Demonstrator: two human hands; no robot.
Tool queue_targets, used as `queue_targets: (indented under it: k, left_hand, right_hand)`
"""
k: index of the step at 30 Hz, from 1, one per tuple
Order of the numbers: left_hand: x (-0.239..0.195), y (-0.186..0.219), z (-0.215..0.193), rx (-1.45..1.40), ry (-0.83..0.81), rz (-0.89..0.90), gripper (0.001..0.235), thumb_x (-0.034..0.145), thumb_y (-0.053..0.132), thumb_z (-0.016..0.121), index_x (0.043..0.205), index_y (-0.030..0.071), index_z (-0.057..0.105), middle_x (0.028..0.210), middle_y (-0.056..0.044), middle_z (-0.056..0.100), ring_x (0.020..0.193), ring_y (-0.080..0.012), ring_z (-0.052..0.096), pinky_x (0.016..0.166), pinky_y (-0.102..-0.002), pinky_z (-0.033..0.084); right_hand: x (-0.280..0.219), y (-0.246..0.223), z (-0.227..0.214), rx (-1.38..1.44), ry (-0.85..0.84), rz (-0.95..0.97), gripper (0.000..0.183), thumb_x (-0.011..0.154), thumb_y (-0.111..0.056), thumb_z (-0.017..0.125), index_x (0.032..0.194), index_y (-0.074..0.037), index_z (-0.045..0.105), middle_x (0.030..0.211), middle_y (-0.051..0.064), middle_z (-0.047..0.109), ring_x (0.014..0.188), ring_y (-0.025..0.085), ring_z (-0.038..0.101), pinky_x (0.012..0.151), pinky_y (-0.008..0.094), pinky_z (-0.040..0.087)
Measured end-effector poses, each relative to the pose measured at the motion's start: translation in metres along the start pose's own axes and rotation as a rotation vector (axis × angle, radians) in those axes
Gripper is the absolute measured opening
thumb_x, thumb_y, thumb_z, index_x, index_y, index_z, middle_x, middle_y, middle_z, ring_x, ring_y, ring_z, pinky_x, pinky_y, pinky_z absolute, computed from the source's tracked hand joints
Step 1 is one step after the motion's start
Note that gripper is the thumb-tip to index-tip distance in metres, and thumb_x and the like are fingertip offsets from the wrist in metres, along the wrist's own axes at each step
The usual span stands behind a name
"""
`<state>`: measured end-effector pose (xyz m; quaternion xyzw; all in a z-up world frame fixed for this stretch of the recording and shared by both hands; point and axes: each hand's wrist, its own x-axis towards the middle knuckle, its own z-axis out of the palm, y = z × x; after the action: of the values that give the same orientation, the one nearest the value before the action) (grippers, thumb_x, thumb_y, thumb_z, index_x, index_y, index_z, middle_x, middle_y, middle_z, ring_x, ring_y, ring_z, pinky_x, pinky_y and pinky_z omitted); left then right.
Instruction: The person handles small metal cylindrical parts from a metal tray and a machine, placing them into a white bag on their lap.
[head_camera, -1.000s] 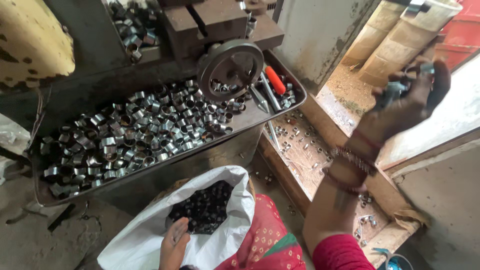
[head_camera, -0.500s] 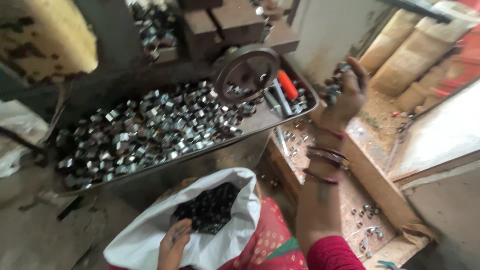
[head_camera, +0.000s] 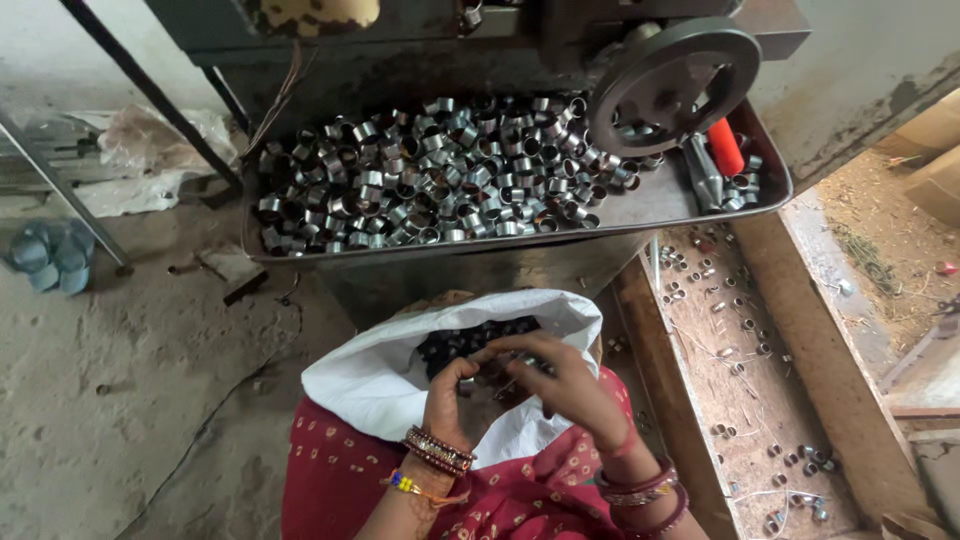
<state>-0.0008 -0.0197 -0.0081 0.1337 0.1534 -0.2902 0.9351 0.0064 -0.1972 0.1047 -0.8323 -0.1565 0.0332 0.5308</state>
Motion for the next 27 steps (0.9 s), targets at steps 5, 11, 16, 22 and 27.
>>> queue_targets:
  k: [5, 11, 16, 22, 27]
  left_hand:
    - [0.009, 0.0, -0.027, -0.03, 0.175, 0.025, 0.026, 0.091, 0.031, 0.056, 0.101, 0.01, 0.068, 0.094, -0.005, 0.07, 0.086, -0.0227, 0.067, 0.079, -0.041, 0.057]
    - [-0.001, 0.004, -0.02, -0.038, 0.135, 0.012, 0.038, 0.091, 0.035, 0.053, 0.11, 0.006, 0.07, 0.103, -0.01, 0.074, 0.094, -0.025, 0.071, 0.086, -0.044, 0.058]
    - [-0.005, 0.004, -0.019, -0.097, -0.023, 0.043, 0.039, 0.095, 0.034, 0.057, 0.113, 0.002, 0.072, 0.113, -0.015, 0.073, 0.104, -0.0343, 0.07, 0.1, -0.056, 0.057]
    - [-0.011, 0.008, -0.009, -0.039, 0.035, -0.024, 0.043, 0.092, 0.038, 0.06, 0.113, 0.002, 0.071, 0.119, -0.017, 0.073, 0.11, -0.0352, 0.071, 0.099, -0.057, 0.055]
    - [-0.01, -0.002, -0.014, 0.007, 0.047, -0.047, 0.038, 0.094, 0.041, 0.065, 0.114, 0.01, 0.071, 0.107, -0.009, 0.074, 0.103, -0.0263, 0.07, 0.093, -0.054, 0.059]
  right_hand:
    - [0.004, -0.015, 0.035, -0.312, -0.103, 0.163, 0.051, 0.084, -0.019, 0.073, 0.134, -0.018, 0.064, 0.113, 0.013, 0.072, 0.097, 0.032, 0.071, 0.083, 0.041, 0.057]
    - [0.005, -0.007, 0.037, -0.112, -0.083, 0.098, 0.052, 0.082, -0.02, 0.075, 0.13, -0.006, 0.062, 0.109, 0.011, 0.07, 0.089, 0.024, 0.075, 0.076, 0.036, 0.06]
    - [0.004, 0.01, 0.018, 0.453, -0.027, 0.519, 0.035, 0.098, -0.031, 0.059, 0.114, -0.004, 0.072, 0.089, 0.003, 0.075, 0.07, 0.011, 0.068, 0.048, 0.024, 0.047]
    - [0.006, 0.038, 0.019, 0.488, 0.152, 0.475, 0.055, 0.111, -0.047, 0.047, 0.108, -0.001, 0.077, 0.074, 0.004, 0.067, 0.056, 0.01, 0.054, 0.044, 0.024, 0.035]
    - [0.013, 0.022, 0.04, -0.352, 0.096, 0.15, 0.043, 0.089, -0.043, 0.066, 0.115, -0.009, 0.071, 0.079, 0.011, 0.075, 0.069, 0.029, 0.073, 0.061, 0.04, 0.055]
